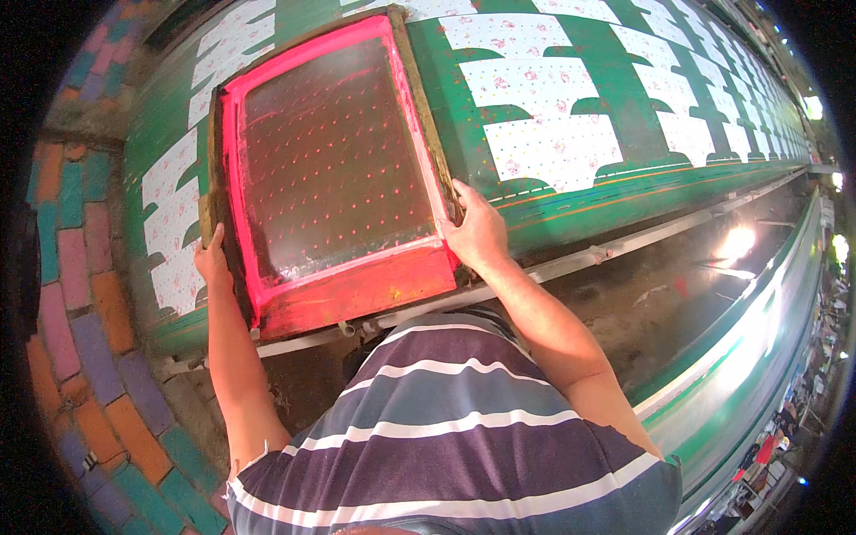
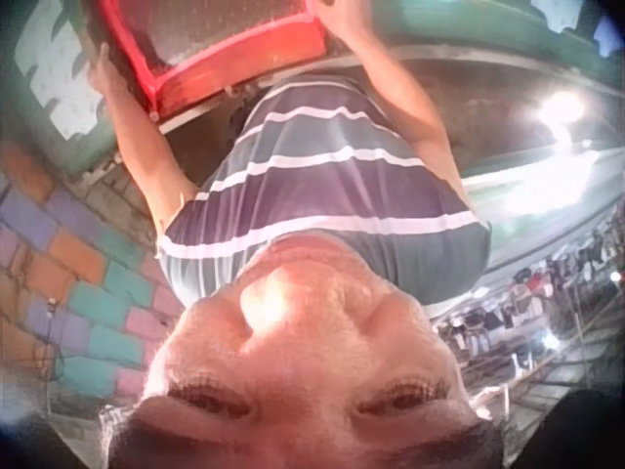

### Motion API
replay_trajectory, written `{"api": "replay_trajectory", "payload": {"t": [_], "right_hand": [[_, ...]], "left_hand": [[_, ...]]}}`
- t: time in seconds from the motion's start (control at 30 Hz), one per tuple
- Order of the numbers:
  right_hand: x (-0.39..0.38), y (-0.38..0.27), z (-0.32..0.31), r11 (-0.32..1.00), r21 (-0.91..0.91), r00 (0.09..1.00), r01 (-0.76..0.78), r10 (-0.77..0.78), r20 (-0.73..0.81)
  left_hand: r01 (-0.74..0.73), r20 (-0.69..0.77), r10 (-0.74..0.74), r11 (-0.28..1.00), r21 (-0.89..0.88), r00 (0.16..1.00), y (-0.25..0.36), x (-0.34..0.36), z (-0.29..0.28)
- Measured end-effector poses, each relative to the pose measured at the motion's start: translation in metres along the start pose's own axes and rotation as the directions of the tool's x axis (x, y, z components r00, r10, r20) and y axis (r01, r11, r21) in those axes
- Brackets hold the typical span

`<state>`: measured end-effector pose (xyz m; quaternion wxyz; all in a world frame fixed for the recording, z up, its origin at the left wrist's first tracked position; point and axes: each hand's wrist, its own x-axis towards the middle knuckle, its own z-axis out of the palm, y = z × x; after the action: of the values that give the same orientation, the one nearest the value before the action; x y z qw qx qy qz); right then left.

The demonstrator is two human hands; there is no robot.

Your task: The person uses a squeegee to pull red ink across a pink-framed screen on a green conveyor belt, repeatedly wiping the screen and repositioning it over white paper sheets. The person moves the screen along the belt and continues the printing motion across multiple sections.

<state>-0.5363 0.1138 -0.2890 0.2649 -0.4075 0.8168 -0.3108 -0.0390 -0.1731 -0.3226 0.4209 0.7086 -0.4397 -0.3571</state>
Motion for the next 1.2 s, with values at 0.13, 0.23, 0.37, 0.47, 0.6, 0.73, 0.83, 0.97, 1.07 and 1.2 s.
{"api": "replay_trajectory", "payload": {"t": [0.13, 0.23, 0.37, 0.47, 0.6, 0.73, 0.83, 0.97, 1.07, 1.2], "right_hand": [[0.002, -0.002, 0.006, 0.989, -0.136, 0.993, 0.066, -0.079, -0.088], [0.002, -0.011, 0.01, 0.99, -0.134, 0.991, 0.049, -0.065, -0.118], [-0.003, -0.009, 0.011, 0.995, -0.074, 0.982, 0.068, -0.08, -0.172], [-0.008, -0.021, 0.004, 0.992, -0.033, 0.964, 0.123, -0.127, -0.232], [-0.008, -0.036, -0.015, 0.976, -0.077, 0.941, 0.206, -0.219, -0.257], [0.004, -0.033, -0.035, 0.982, -0.029, 0.942, 0.189, -0.19, -0.277], [0.023, -0.015, -0.054, 0.987, 0.1, 0.958, 0.125, -0.094, -0.269], [0.054, 0.051, -0.087, 0.977, 0.179, 0.951, 0.113, -0.054, -0.304], [0.073, 0.1, -0.123, 0.948, 0.3, 0.937, 0.11, 0.002, -0.35], [0.095, 0.168, -0.176, 0.94, 0.338, 0.935, 0.045, 0.079, -0.345]], "left_hand": [[0.008, 0.014, -0.008, 1.0, -0.026, 1.0, -0.003, 0.0, 0.006], [0.013, 0.045, -0.009, 0.997, -0.076, 0.999, -0.011, 0.002, 0.002], [0.026, 0.081, -0.017, 0.993, -0.111, 0.997, -0.012, -0.001, 0.005], [0.029, 0.116, -0.014, 0.991, -0.13, 0.993, -0.008, 0.001, -0.002], [0.122, 0.097, -0.107, 0.979, -0.163, 0.989, 0.01, -0.002, 0.001], [0.123, 0.129, -0.094, 0.964, -0.234, 0.987, 0.037, -0.011, 0.013], [0.097, 0.099, -0.073, 0.961, -0.26, 0.992, 0.051, -0.026, 0.034], [0.026, 0.096, 0.007, 0.943, -0.333, 0.995, 0.091, -0.083, 0.098], [0.028, 0.098, 0.008, 0.932, -0.361, 0.995, 0.105, -0.13, 0.152], [-0.01, 0.075, 0.038, 0.939, -0.345, 0.996, 0.114, -0.183, 0.217]]}}
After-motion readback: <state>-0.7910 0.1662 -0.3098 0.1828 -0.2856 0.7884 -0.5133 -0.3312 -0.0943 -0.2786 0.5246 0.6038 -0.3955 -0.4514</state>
